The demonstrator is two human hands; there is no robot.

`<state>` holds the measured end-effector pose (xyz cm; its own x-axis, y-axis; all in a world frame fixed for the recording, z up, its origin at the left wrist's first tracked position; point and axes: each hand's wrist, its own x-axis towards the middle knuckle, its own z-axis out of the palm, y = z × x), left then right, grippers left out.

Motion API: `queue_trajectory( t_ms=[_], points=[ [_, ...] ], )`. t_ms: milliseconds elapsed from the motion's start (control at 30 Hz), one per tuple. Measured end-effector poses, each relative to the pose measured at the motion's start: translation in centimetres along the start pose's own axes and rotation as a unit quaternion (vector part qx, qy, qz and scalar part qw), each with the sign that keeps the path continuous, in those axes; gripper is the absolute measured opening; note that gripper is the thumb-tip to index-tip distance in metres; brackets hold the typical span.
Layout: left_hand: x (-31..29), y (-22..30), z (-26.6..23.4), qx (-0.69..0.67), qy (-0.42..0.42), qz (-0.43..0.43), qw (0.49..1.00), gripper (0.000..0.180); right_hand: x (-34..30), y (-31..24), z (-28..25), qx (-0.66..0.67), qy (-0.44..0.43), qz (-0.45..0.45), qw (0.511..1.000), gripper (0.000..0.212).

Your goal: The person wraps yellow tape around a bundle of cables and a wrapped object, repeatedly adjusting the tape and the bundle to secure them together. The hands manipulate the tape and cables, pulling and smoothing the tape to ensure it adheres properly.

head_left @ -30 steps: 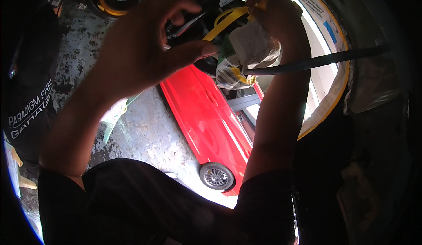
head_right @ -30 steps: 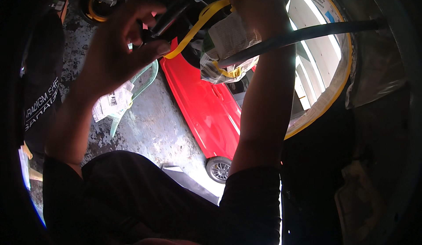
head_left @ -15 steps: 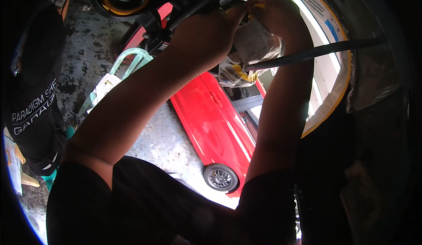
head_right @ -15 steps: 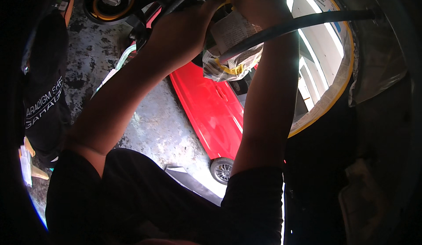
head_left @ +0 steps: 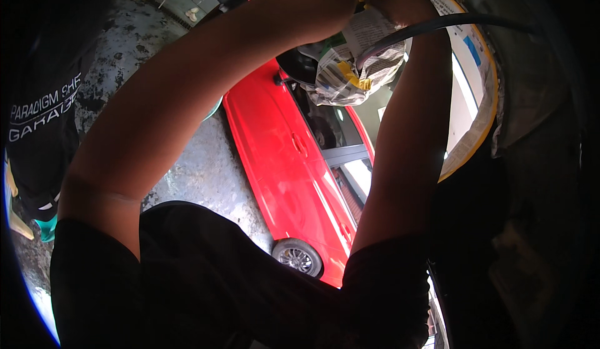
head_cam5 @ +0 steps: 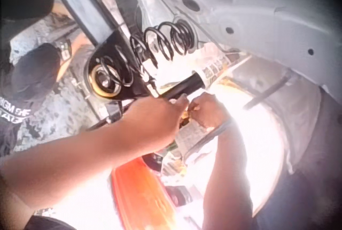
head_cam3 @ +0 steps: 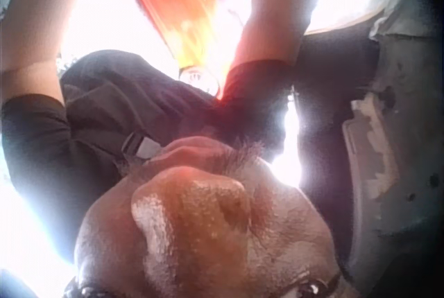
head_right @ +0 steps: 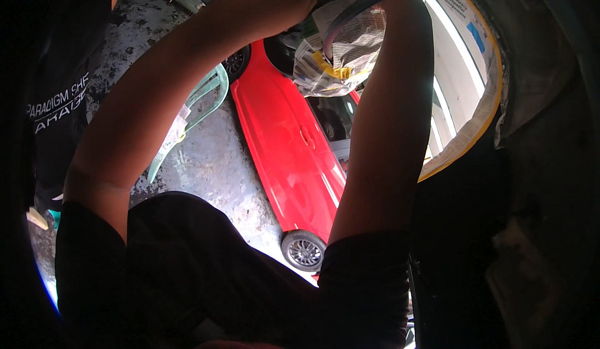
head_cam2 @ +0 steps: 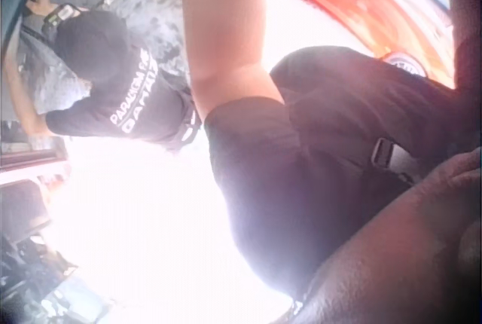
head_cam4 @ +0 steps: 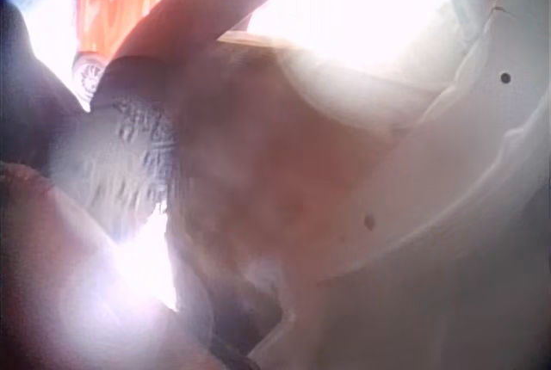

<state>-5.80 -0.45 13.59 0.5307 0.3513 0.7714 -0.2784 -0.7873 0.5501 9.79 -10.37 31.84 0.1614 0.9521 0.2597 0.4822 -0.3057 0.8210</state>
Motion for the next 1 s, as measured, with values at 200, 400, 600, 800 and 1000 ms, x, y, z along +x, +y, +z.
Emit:
queue_trajectory(
  t_ms=[200,400,600,800,1000],
  points=[
    [2.0,1.4,1.5,0.005,-0.018,-0.028,0.999,0.037,0.8,3.0,-0.3,0.023,-0.078,-0.008,0.997,0.019],
    [1.4,0.3,0.1,0.076,0.020,0.029,0.996,0.031,0.2,2.1,0.5,0.028,-0.009,-0.060,0.998,0.017],
    [1.6,-2.8,1.5,0.117,0.123,0.224,0.960,0.028,0.2,2.5,0.4,0.006,-0.005,-0.075,0.997,0.019],
    [-1.2,-4.7,3.5,0.034,0.189,0.258,0.947,0.034,-0.6,-0.4,-2.7,-0.028,-0.107,0.008,0.994,0.018],
    [-3.3,-6.6,6.0,0.034,0.194,0.127,0.972,0.040,-0.7,-1.1,-1.6,-0.021,-0.076,0.055,0.995,0.020]
  ],
)
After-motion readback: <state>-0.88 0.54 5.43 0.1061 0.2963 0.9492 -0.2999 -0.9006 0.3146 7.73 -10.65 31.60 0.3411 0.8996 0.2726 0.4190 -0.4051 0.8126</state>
